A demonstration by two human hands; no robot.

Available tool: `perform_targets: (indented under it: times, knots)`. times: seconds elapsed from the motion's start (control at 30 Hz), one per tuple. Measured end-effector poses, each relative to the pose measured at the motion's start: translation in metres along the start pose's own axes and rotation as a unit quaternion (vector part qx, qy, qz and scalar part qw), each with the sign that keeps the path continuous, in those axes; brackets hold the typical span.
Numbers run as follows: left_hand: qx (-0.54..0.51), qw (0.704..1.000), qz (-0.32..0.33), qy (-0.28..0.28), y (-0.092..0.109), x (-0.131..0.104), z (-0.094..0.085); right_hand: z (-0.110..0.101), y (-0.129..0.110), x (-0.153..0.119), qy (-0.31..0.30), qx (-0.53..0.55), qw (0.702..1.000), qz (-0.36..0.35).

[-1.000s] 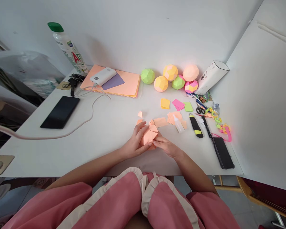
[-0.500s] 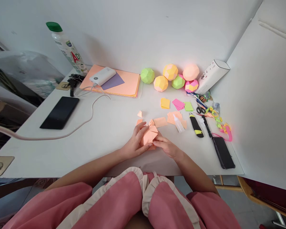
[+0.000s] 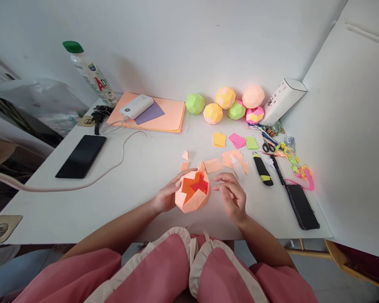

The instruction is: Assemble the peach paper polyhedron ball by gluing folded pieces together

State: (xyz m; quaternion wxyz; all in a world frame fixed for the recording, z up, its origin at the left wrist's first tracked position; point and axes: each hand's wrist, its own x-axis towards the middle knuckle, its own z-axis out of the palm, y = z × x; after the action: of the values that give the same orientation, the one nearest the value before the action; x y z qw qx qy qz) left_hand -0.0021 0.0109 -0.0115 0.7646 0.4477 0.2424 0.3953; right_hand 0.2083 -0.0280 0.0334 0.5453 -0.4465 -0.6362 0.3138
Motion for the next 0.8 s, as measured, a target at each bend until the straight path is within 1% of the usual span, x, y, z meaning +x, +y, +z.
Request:
perform_targets:
  times: [0.1,0.2,0.27,0.33,0.4,0.5,0.57,0.6,0.67,0.73,0.8]
  knots:
    - [-0.002,1.0,-0.022,-0.016,0.0,0.0,0.002,0.001,0.0,-0.002,0.012,0.012,0.999,-0.031]
    - [0.014,1.0,-0.006,-0.026,-0.001,0.0,0.002,0.003,-0.002,-0.003,0.018,0.02,0.996,-0.083]
    - [0.01,1.0,0.001,-0.021,-0.001,0.001,0.002,0.005,-0.004,-0.003,0.012,0.021,0.994,-0.11]
    - [-0.016,1.0,-0.011,-0.015,0.0,0.0,0.002,0.006,-0.005,-0.002,0.005,0.021,0.992,-0.121]
    - [-0.061,0.997,-0.041,-0.019,0.002,0.0,0.004,0.006,-0.006,-0.001,0.006,0.012,0.993,-0.12]
    - [-0.13,0.988,-0.08,-0.039,0.004,-0.001,0.006,0.005,-0.005,0.001,0.025,-0.001,0.991,-0.134]
    - [-0.159,0.982,-0.085,-0.051,0.003,-0.001,0.007,0.003,-0.003,0.002,0.041,-0.004,0.99,-0.137]
    - [-0.163,0.982,-0.085,-0.053,0.002,-0.001,0.007,0.002,-0.001,0.003,0.047,-0.004,0.991,-0.129]
    - [-0.146,0.985,-0.072,-0.048,0.0,0.0,0.005,0.0,0.002,0.004,0.054,-0.007,0.995,-0.086]
    - [-0.091,0.994,-0.036,-0.037,-0.003,0.001,0.002,0.0,0.006,0.004,0.047,-0.006,0.999,-0.011]
    - [-0.017,0.999,0.01,-0.027,-0.006,0.002,-0.001,0.001,0.011,0.004,0.02,0.006,0.997,0.079]
